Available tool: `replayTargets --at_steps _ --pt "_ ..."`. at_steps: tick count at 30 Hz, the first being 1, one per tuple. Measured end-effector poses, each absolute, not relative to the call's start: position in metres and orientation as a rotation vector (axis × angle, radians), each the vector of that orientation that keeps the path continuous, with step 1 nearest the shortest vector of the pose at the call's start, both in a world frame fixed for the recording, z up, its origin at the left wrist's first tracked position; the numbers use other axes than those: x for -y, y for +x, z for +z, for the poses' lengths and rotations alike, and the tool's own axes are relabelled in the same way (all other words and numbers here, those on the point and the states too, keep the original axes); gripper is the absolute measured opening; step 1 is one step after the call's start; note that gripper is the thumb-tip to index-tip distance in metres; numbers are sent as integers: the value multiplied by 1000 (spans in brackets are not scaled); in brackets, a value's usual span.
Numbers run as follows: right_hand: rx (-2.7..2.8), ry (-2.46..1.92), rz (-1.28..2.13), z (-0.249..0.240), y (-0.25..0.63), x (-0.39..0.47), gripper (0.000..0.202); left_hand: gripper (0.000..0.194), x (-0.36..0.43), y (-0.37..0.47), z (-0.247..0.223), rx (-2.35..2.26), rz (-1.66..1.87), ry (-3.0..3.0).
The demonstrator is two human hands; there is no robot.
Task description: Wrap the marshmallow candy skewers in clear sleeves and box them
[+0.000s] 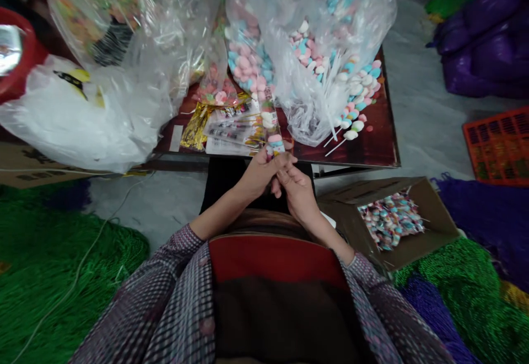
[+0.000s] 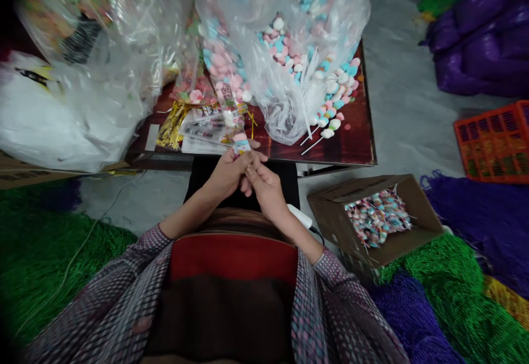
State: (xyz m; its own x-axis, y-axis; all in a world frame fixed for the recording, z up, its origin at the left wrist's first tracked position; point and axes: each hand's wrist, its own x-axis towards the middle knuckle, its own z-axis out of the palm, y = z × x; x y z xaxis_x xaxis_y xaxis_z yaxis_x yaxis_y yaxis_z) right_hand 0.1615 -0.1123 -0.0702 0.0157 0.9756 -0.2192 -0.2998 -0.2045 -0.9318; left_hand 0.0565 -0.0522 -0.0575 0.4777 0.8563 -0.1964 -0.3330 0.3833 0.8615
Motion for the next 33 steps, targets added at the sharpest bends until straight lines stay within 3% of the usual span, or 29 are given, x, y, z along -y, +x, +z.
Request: replayTargets --at_steps 2,5,11,15,19,23,26,33 --pt "822 -1163 1424 -71 163 112 37 61 54 48 -60 -705 868 988" --pt "871 -1187 1383 -71 167 112 36 46 49 35 -63 -793 920 1283" --pt "1015 -1329 1290 -65 173 113 39 46 40 29 -68 -1037 1106 2336" --pt "1080 -1362 1204 -66 172 110 41 44 44 31 -71 -1046 1000 2654" --pt "1076 -1321 1214 -68 170 106 43 49 46 22 -70 -998 991 2411" --pt "1059 -1308 1209 -70 169 106 43 46 43 9 -66 -870 979 1642" --pt "1056 -1323 1196 -70 168 108 44 58 37 12 -59 -762 1055 1129" --pt "1083 -1317 1241 -67 164 109 49 78 34 41 -39 -628 965 894"
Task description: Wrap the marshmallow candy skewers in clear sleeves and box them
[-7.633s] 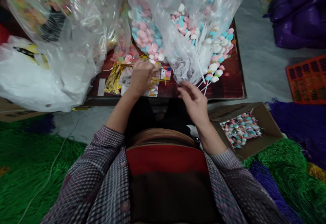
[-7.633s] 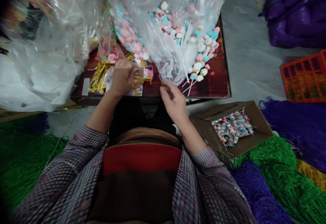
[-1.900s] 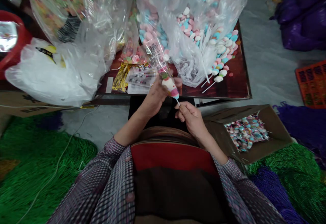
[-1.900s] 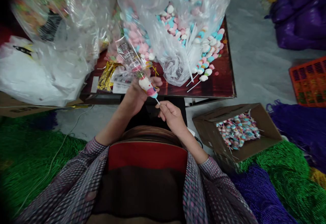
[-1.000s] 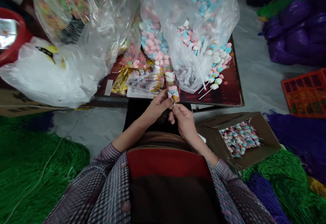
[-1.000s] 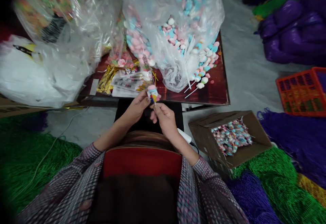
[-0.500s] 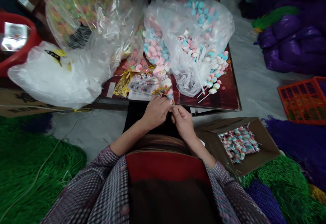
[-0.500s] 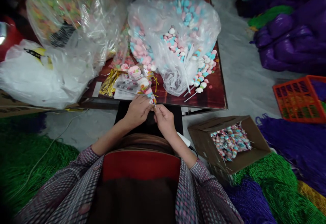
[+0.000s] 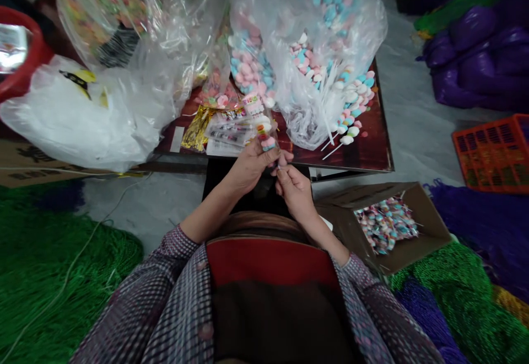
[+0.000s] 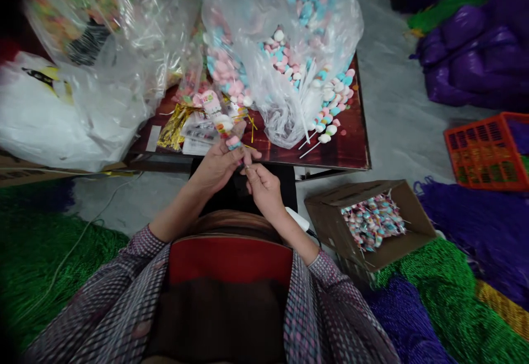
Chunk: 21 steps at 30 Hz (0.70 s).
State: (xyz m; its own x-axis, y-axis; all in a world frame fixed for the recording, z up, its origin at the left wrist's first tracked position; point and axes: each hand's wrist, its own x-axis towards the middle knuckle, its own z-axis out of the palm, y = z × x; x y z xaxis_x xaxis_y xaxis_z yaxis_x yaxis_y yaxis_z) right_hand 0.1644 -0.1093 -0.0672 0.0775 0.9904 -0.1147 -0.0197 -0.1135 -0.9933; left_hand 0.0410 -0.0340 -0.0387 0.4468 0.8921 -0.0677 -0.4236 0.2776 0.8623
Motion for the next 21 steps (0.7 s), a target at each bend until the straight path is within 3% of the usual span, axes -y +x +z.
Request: replayTargets --at_steps 4,12,17,18,21 --pt "984 -1262 1308 -74 157 108 48 80 45 47 -42 -637 929 794" --pt "1252 -1322 1475 -61 172 102 54 45 43 36 -56 -690 854 815" --pt "1263 -1367 1179 -40 218 93 39 37 50 33 -49 -536 689 734" --pt "1198 -1306 1171 -39 222 91 42 37 55 35 -47 -475 569 682" --pt "1172 -1068 1320 -37 221 86 74 36 70 45 -43 -305 237 559"
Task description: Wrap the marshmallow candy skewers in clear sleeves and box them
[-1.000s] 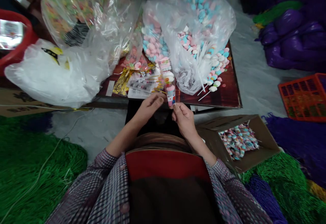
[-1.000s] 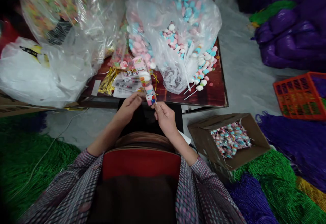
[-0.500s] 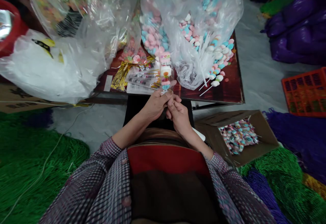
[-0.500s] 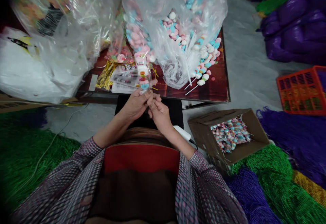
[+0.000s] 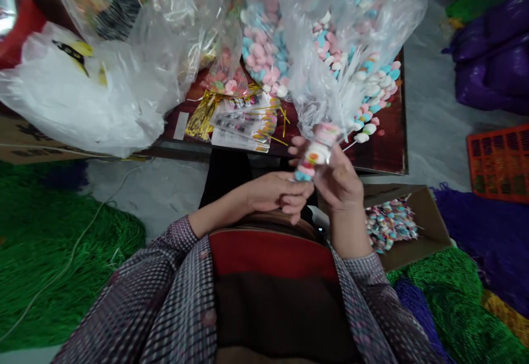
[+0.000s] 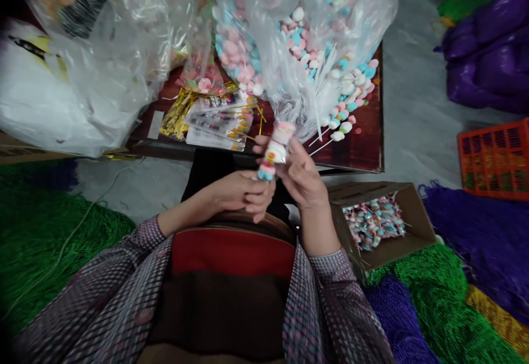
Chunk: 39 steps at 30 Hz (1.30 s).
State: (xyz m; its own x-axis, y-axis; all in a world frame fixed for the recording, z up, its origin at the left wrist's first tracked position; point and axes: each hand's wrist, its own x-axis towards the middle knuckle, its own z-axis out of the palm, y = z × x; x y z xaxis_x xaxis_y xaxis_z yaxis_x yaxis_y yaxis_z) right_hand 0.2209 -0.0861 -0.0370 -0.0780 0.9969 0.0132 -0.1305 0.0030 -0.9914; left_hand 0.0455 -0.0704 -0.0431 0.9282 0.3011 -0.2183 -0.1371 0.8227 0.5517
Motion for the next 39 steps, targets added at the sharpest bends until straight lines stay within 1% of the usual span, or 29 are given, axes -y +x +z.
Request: replayTargets --at_steps 1,2,3,5,7,10,11,13,16,18,20,21,23,25,26,28,30,33,36,37,39 --pt "1182 -1014 1375 -37 217 85 81 36 74 48 -43 -280 182 558" --pt "1179 -983 1412 -37 211 85 82 38 75 50 -44 -279 158 581" --pt "1159 -975 1421 -38 206 85 76 39 75 52 -45 -306 160 631" --pt "1095 -1019 1351 -40 194 87 56 39 72 52 -49 -443 223 836" --pt "1033 -1089 1182 -44 185 88 38 32 67 51 -54 -665 353 1169" --pt "1004 -1153 960 -50 180 88 28 15 61 51 -63 -1007 565 1633" --pt "1014 -1168 934 -50 181 88 28 14 60 51 -65 -1063 610 1708" --pt "1076 -1187 993 -48 187 87 32 19 59 48 -66 -1035 644 1691" --pt "1194 -1155 1204 -40 200 84 49 37 57 40 -62 -703 544 1294" --pt "1211 -1141 1222 -37 206 79 46 44 56 35 -58 -510 466 1009" --pt "1178 -1155 1148 -37 207 74 38 46 54 31 -54 -475 491 871" --pt "1165 -1164 1126 -37 207 71 38 46 53 29 -52 -500 525 843" --pt "1181 -1171 1170 -36 204 66 48 47 52 26 -49 -519 536 810" --pt "1222 -1154 1298 -33 201 63 61 49 52 22 -48 -460 456 773" --pt "1234 -1139 1369 -32 199 62 65 50 52 21 -47 -416 408 759" --pt "1205 -1124 1454 -31 195 60 61 49 52 20 -48 -369 364 765" --pt "1129 -1146 1434 -34 190 57 51 46 51 22 -51 -439 429 866" --pt "1021 -1207 1316 -44 179 52 40 33 48 26 -60 -806 641 1271" --pt "1004 -1235 1244 -54 171 46 40 21 43 26 -69 -1179 788 1659" --pt "1032 -1235 1235 -57 172 43 41 20 41 23 -71 -1218 818 1688" --pt "1155 -1255 1189 -61 177 38 42 24 35 15 -70 -1181 876 1550"
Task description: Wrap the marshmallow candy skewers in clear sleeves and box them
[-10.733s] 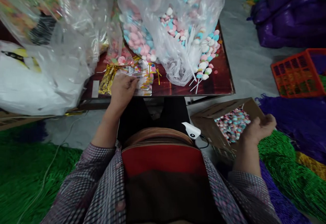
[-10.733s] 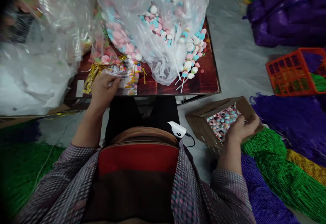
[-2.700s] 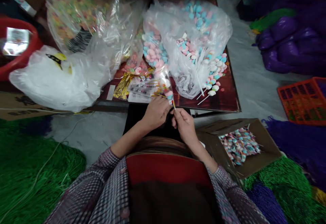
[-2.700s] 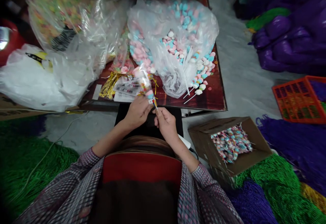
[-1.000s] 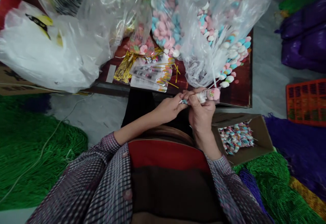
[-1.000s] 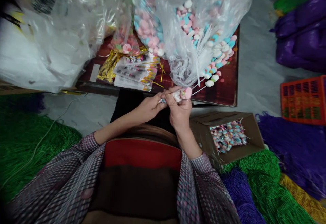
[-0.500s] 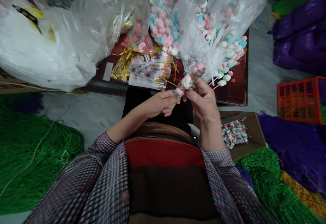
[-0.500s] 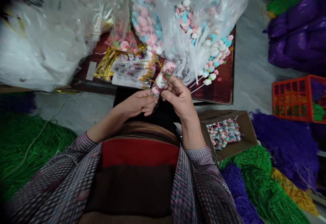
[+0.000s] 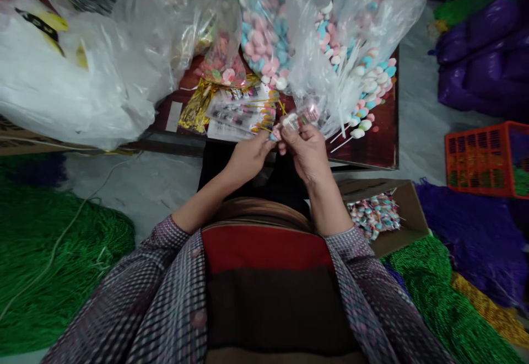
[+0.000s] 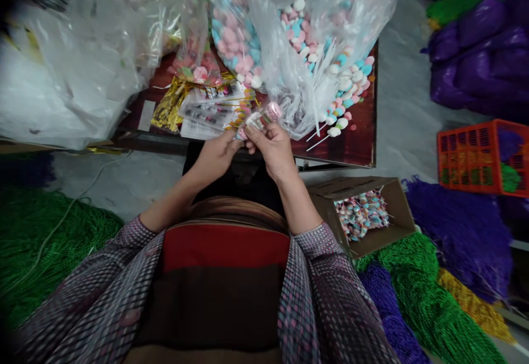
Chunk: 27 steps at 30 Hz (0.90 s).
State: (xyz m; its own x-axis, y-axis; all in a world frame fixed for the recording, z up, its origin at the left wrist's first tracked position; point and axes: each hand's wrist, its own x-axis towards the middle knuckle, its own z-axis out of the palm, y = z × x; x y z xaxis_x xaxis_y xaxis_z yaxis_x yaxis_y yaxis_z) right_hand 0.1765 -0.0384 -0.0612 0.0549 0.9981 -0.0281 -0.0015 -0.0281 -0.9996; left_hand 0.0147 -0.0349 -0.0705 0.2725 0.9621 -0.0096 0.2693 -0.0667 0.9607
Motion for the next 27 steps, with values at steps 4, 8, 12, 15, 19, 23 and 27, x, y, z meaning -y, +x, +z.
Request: replayTargets --at_steps 4,8,12,15,19,23,27 --pt "1633 -1466 783 -73 192 26 28 32 22 -6 -58 -1060 986 934" --pt "1989 -1672 431 -89 191 18 18 25 17 -12 -44 -1051 989 703" --pt "2025 -1738 320 -99 183 15 16 24 23 -5 -45 -1052 925 704" --pt "1928 -1708 340 -99 189 15 13 23 27 -1 -50 -1061 900 723" --pt "1639 -1572 594 -84 198 24 13 19 30 2 -54 -1041 892 748" --pt "1531 -1431 816 -59 188 39 18 17 31 10 -53 -1052 869 786" --pt "1797 -1438 615 -51 173 45 17 13 33 21 -52 -1065 836 844"
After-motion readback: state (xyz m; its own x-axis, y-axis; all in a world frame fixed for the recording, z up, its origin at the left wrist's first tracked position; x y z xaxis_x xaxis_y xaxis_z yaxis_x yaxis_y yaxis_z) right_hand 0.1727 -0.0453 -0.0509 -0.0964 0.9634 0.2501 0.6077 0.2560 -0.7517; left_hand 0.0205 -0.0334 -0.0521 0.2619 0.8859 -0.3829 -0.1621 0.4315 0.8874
